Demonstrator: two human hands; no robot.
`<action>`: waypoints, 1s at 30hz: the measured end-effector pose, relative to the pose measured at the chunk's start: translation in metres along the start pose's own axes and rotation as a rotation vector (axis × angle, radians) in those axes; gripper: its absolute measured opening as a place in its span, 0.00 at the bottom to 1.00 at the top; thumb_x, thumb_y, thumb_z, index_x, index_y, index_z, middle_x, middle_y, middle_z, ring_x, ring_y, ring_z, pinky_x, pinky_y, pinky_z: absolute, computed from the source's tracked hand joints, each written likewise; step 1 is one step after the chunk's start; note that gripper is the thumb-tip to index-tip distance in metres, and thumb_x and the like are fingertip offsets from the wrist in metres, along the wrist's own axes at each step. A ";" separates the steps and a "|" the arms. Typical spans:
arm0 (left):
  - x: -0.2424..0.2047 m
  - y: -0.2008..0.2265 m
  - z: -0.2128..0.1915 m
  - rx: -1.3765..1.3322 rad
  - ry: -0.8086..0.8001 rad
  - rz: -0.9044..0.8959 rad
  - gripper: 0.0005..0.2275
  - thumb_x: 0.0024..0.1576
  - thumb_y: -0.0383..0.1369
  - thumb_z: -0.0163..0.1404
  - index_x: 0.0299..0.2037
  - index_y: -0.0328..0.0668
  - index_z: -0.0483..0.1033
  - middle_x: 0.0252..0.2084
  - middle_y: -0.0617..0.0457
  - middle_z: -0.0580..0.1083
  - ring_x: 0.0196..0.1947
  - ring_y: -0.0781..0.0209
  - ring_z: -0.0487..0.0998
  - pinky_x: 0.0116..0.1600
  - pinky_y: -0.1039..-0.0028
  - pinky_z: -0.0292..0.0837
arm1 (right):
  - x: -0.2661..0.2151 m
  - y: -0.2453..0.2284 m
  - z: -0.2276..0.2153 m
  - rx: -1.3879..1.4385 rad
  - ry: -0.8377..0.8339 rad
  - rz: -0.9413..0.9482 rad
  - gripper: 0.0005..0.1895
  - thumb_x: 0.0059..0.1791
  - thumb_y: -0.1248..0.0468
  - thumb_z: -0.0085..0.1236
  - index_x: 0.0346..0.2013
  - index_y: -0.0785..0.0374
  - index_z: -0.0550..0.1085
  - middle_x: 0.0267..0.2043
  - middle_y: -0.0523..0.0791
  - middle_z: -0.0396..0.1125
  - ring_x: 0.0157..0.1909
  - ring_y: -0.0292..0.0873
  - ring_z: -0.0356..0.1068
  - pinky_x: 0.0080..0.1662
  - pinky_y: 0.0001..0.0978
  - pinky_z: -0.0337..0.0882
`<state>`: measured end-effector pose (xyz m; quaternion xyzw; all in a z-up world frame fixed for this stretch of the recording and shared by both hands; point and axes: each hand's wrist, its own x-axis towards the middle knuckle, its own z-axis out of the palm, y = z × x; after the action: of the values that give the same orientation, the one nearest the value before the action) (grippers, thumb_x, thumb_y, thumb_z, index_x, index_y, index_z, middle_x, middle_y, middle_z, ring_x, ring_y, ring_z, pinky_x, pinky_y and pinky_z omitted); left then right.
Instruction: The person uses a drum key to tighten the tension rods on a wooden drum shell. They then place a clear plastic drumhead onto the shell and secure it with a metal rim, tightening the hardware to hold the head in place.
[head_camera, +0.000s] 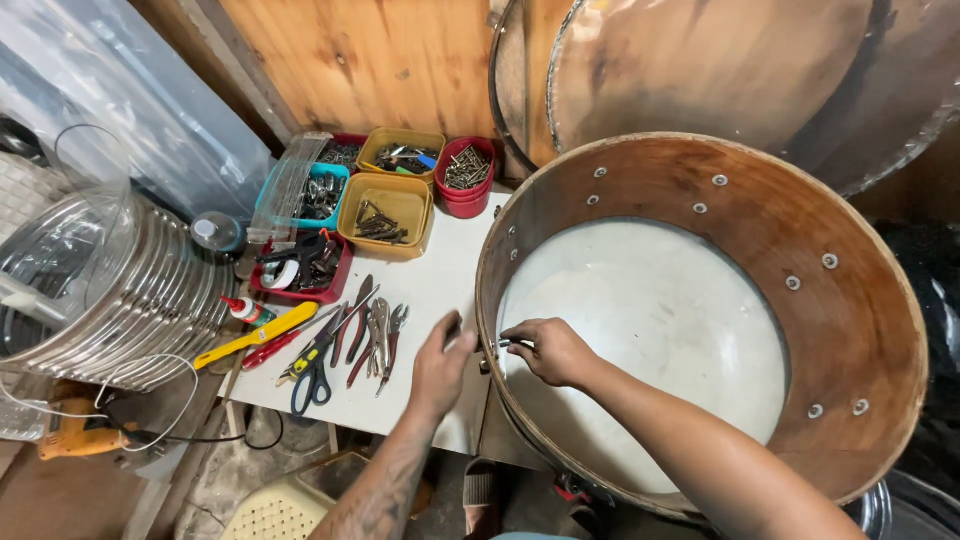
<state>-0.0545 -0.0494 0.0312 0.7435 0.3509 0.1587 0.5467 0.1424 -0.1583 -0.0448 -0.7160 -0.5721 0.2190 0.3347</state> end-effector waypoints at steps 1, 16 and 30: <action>-0.009 -0.003 0.004 0.000 0.003 -0.005 0.41 0.59 0.60 0.44 0.69 0.25 0.60 0.68 0.26 0.64 0.69 0.33 0.65 0.72 0.47 0.62 | -0.001 -0.002 0.002 0.003 -0.005 0.000 0.13 0.50 0.61 0.59 0.48 0.59 0.81 0.44 0.49 0.78 0.48 0.55 0.77 0.50 0.48 0.76; -0.030 -0.026 0.036 0.167 -0.036 -0.116 0.53 0.45 0.46 0.63 0.76 0.38 0.39 0.75 0.42 0.56 0.74 0.51 0.59 0.72 0.67 0.58 | -0.009 -0.003 0.031 -0.051 0.082 0.047 0.14 0.51 0.59 0.58 0.50 0.57 0.81 0.50 0.45 0.78 0.49 0.48 0.78 0.53 0.37 0.75; -0.044 -0.018 0.028 0.227 -0.067 -0.174 0.52 0.46 0.48 0.62 0.76 0.40 0.40 0.76 0.42 0.55 0.74 0.49 0.59 0.73 0.66 0.56 | -0.012 0.027 0.054 -0.197 0.154 -0.291 0.19 0.48 0.66 0.58 0.55 0.55 0.76 0.51 0.44 0.74 0.47 0.48 0.76 0.47 0.39 0.76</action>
<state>-0.0748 -0.0965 0.0110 0.7721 0.4114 0.0449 0.4823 0.1196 -0.1607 -0.1024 -0.6694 -0.6612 0.0560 0.3340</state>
